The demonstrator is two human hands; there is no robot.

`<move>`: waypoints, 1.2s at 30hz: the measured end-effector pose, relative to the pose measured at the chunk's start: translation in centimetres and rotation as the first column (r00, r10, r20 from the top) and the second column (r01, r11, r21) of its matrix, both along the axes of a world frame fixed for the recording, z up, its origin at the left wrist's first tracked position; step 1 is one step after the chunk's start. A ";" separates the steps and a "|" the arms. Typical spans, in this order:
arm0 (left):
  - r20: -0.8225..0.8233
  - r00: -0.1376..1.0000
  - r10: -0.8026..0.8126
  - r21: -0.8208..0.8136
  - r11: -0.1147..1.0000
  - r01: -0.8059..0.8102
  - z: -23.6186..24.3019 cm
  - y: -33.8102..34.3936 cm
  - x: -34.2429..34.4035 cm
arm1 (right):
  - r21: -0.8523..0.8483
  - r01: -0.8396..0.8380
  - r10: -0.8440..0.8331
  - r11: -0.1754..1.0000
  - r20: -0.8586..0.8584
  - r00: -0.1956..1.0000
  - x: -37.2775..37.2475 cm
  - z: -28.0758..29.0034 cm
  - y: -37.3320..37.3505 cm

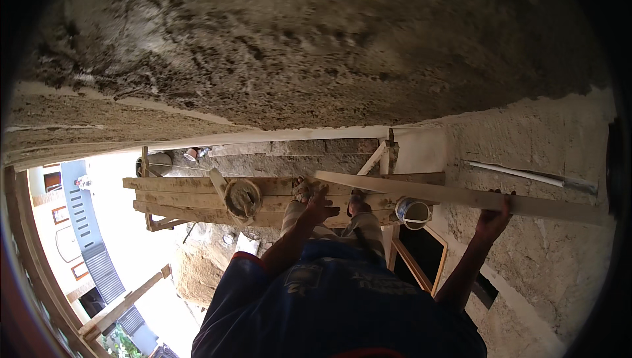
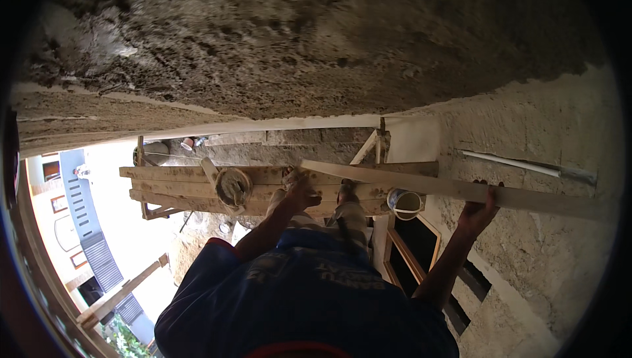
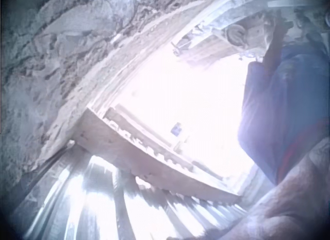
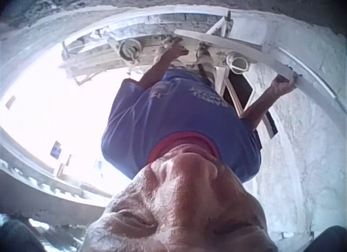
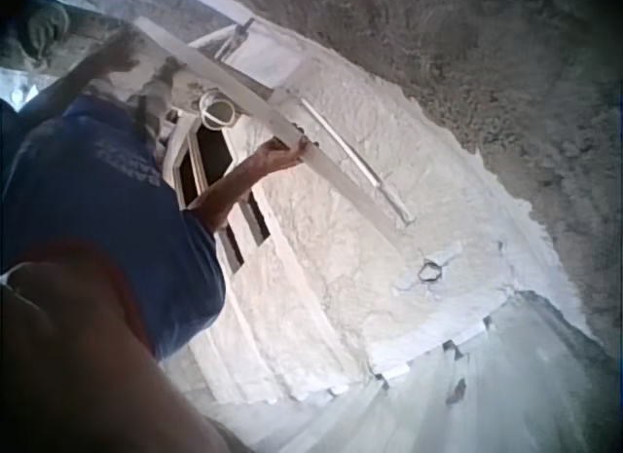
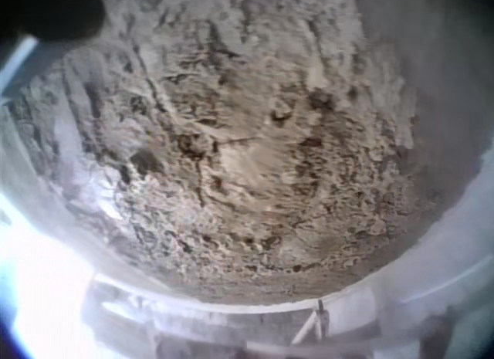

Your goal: The person applies mortar to a wall using a trowel from a bucket, then levels and smooths the surface by sliding a long wooden board across it.

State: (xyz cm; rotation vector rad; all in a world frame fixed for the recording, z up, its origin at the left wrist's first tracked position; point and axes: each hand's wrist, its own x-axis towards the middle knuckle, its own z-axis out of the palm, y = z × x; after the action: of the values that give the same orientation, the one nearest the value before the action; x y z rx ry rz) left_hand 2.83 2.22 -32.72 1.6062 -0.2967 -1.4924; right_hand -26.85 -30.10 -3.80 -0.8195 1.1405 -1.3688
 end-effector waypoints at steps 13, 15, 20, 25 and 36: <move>-0.578 0.067 0.813 0.088 0.144 -0.986 0.1 6.4 14.4 | 0.636 -0.100 -0.001 0.765 0.157 0.988 7.1 -14.5 6.2; -0.494 0.074 0.867 0.072 0.126 -0.990 -1.5 6.9 15.6 | 0.612 -0.221 0.007 0.759 0.333 0.943 6.1 -17.6 6.6; -0.289 0.230 0.929 0.065 0.259 -0.964 -9.6 8.0 19.2 | 0.606 -0.322 0.040 0.727 0.431 0.902 6.1 -30.6 6.7; -0.388 0.190 0.902 0.139 0.261 -0.955 -23.0 9.1 22.9 | 0.736 -0.222 -0.056 0.639 0.333 0.941 11.1 -45.9 4.3; -0.352 0.376 0.857 0.057 0.421 -0.905 -42.0 10.0 29.5 | 0.693 -0.239 0.155 0.680 0.183 0.971 20.6 -71.5 3.8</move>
State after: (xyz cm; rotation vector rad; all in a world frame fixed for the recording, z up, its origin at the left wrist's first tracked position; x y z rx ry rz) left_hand 32.32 12.20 -74.75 1.0180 0.6049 -0.7813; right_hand -6.21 -26.31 -75.34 -0.2714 1.3150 -0.6679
